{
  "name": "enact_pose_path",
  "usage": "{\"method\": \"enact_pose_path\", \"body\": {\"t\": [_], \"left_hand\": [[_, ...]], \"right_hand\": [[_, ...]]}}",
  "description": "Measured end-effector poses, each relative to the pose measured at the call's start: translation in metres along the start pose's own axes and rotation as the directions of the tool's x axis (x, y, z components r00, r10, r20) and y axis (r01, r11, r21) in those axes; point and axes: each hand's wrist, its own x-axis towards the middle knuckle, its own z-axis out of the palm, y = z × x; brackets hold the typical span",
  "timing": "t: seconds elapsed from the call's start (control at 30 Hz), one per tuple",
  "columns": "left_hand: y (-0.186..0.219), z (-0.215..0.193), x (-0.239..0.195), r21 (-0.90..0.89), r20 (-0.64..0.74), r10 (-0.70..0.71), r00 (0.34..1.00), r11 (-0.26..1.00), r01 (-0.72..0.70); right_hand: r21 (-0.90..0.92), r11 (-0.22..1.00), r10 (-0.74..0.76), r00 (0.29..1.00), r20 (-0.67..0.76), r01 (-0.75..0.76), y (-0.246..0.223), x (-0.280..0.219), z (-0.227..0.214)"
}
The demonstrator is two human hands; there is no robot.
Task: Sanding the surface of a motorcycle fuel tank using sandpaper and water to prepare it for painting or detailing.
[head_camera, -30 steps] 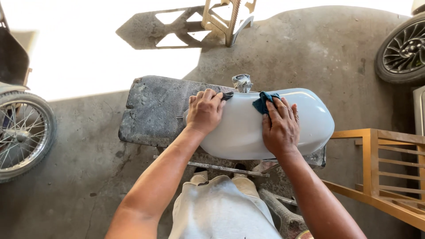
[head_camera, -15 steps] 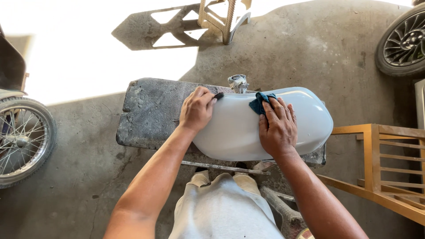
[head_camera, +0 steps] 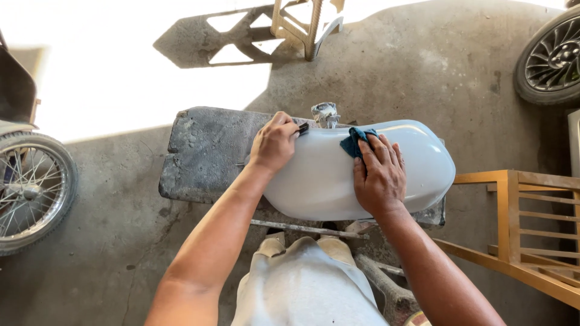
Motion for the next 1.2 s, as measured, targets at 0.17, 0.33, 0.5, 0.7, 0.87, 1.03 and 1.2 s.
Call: {"method": "enact_pose_path", "body": {"t": [0.17,0.33,0.5,0.7,0.87,1.03,1.2], "left_hand": [[-0.016,-0.019,-0.014,-0.010,0.050,0.036,0.998,0.999,-0.035],[0.001,-0.002,0.004,0.024,0.092,0.004,0.996,1.000,-0.006],[0.011,0.007,0.017,0.030,0.085,0.215,0.973,0.975,-0.219],[0.001,-0.016,0.003,0.085,0.156,0.022,0.987,0.996,-0.036],[0.027,0.015,0.020,0.061,0.111,0.172,0.979,0.982,-0.180],[-0.007,-0.011,-0.022,0.189,0.107,0.015,0.994,0.981,-0.035],[-0.019,-0.024,-0.096,0.155,-0.263,-0.086,0.961,0.979,0.130]], "right_hand": [[0.001,1.000,0.000,1.000,-0.002,0.000,0.000,-0.002,-0.001],[-0.003,1.000,-0.001,1.000,-0.001,0.001,0.000,-0.002,0.001],[-0.007,1.000,0.007,1.000,0.009,-0.007,0.001,-0.005,0.003],[-0.025,0.999,0.025,0.999,0.019,-0.025,0.000,-0.003,0.004],[-0.017,1.000,0.018,1.000,0.019,-0.018,0.000,-0.005,0.003],[-0.028,0.999,0.026,0.999,0.033,-0.025,-0.001,0.000,0.003],[-0.082,0.996,-0.003,0.979,0.205,0.021,-0.016,0.020,0.030]]}}
